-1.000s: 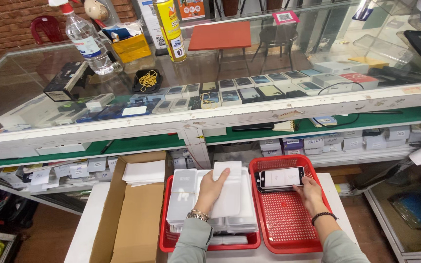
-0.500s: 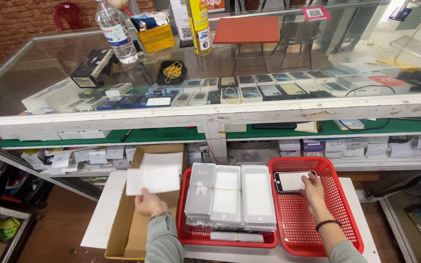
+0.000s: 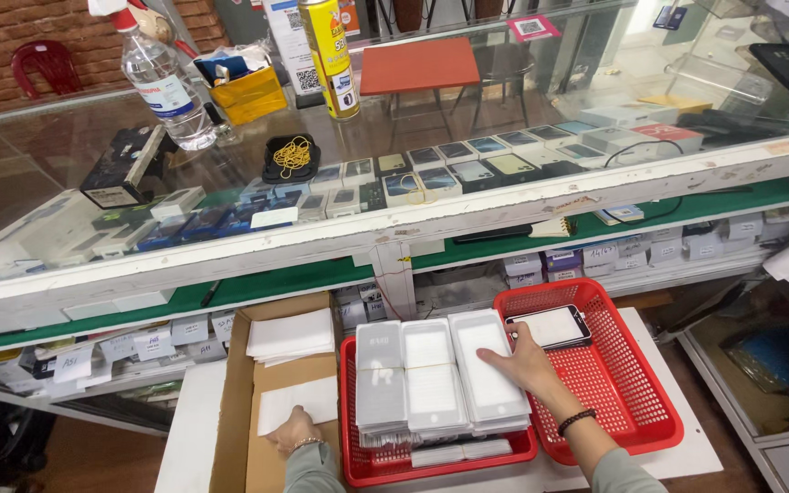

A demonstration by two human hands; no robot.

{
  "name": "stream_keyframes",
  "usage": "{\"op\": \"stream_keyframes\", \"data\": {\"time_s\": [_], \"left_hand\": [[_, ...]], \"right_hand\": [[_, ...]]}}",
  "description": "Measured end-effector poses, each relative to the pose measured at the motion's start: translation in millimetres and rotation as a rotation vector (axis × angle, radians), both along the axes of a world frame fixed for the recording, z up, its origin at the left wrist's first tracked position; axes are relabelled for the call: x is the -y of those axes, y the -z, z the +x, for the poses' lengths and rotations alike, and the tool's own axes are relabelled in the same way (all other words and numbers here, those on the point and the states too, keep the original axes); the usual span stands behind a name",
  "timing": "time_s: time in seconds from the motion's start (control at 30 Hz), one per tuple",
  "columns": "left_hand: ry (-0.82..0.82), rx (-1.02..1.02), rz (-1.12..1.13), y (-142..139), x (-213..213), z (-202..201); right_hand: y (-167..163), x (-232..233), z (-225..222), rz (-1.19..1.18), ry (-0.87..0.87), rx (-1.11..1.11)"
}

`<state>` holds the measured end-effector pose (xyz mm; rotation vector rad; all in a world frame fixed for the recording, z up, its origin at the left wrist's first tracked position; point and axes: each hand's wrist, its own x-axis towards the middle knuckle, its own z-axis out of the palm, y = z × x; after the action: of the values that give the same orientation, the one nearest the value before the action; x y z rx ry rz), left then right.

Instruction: The person repeatedly picks white pouches from a red basket, places them into a cardboard box, and then moves them back into the basket. The cycle continues throughout the clip without a visible final state.

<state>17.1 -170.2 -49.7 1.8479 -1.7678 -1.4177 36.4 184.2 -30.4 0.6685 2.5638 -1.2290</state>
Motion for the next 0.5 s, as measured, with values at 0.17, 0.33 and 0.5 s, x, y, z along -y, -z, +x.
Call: {"op": "stream_keyframes", "data": {"time_s": [0.17,0.33,0.5], "left_hand": [[0.293,0.019,-0.277,-14.5,-35.7,-28.7],[0.936,-0.803,-0.131,-41.6,-136.3,-29.5],[1.202,-0.723,0.798,-58.5,-194.4,-31.2]], "right_hand": [[8.3,-20.8,-1.2,0.06,0.03,-0.148],[-10.8,-23.8,-7.9,-0.373,0.038,-0.422],[-21.8,-9.0,3.4,-0.745,-0.118,-0.225]]}}
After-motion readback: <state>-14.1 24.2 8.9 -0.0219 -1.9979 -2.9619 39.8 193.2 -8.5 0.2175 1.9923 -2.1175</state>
